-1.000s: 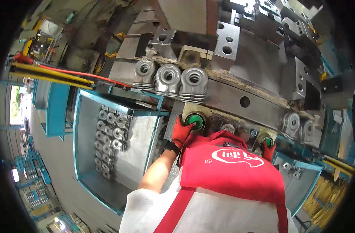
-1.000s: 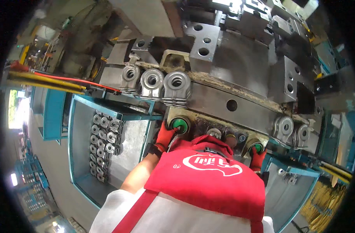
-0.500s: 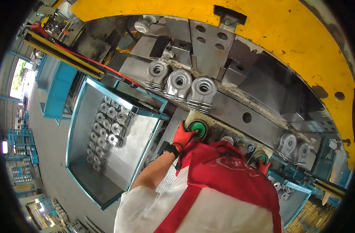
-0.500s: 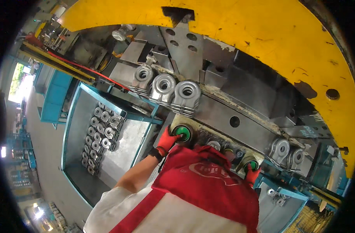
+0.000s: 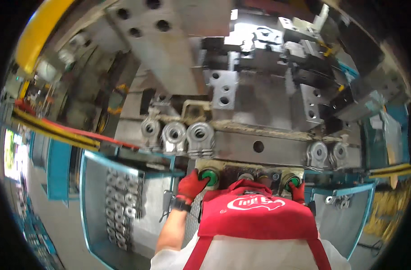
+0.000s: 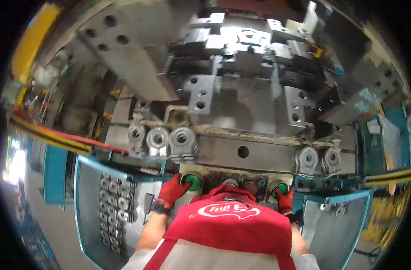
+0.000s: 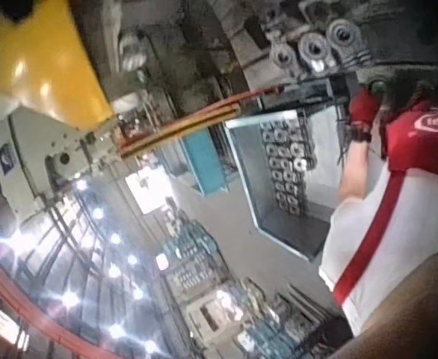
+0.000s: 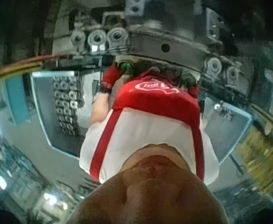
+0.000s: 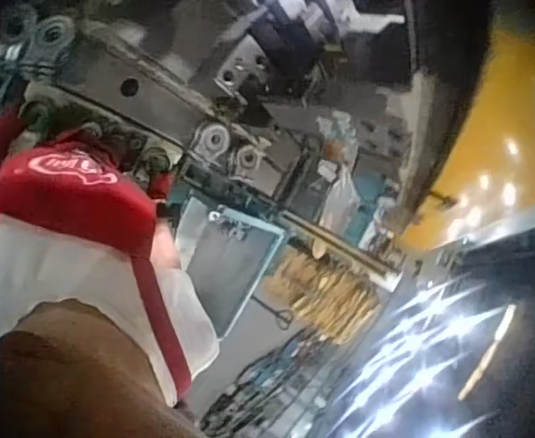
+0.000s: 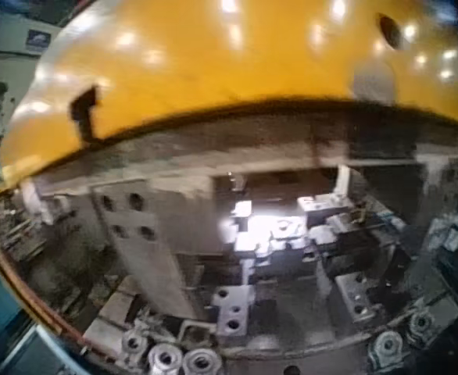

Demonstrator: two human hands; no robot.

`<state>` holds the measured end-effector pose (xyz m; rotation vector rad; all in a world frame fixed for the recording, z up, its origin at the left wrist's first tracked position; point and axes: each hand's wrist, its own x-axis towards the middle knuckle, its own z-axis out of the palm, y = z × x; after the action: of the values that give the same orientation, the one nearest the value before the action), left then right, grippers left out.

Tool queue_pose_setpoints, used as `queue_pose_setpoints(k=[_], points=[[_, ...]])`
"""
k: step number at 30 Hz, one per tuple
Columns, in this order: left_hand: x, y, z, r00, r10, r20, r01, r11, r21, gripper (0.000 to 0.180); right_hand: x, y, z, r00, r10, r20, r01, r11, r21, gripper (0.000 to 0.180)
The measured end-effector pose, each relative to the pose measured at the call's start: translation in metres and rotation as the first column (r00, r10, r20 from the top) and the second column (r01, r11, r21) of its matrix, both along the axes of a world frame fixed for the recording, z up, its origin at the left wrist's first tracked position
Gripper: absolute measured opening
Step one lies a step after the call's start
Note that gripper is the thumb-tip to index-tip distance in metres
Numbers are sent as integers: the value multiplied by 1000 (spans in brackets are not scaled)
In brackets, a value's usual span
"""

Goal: Loading metal rings into a large hydraulic press machine and operating the control panel buttons to stamp the parts.

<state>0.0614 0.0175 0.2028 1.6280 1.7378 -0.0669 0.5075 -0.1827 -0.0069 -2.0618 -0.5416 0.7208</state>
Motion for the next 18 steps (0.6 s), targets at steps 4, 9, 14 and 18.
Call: queue_pose_setpoints(k=[4,9,14,18], points=[[54,43,83,902,-204,380,45,921,387,56,-25,20,51,985,51,167,-21,984,-178,100],[168,136,164,701,-557,446,-38,595,803,63,-41,26,90,996,7,89,18,963,-269,101],[266,274,174,956,-284,66,111,564,818,86,-43,17,76,1000,-28,13,30,979,-204,102],[317,351,173,992,-126,26,86,803,589,108,-53,19,77,995,-38,87,56,976,-211,103]])
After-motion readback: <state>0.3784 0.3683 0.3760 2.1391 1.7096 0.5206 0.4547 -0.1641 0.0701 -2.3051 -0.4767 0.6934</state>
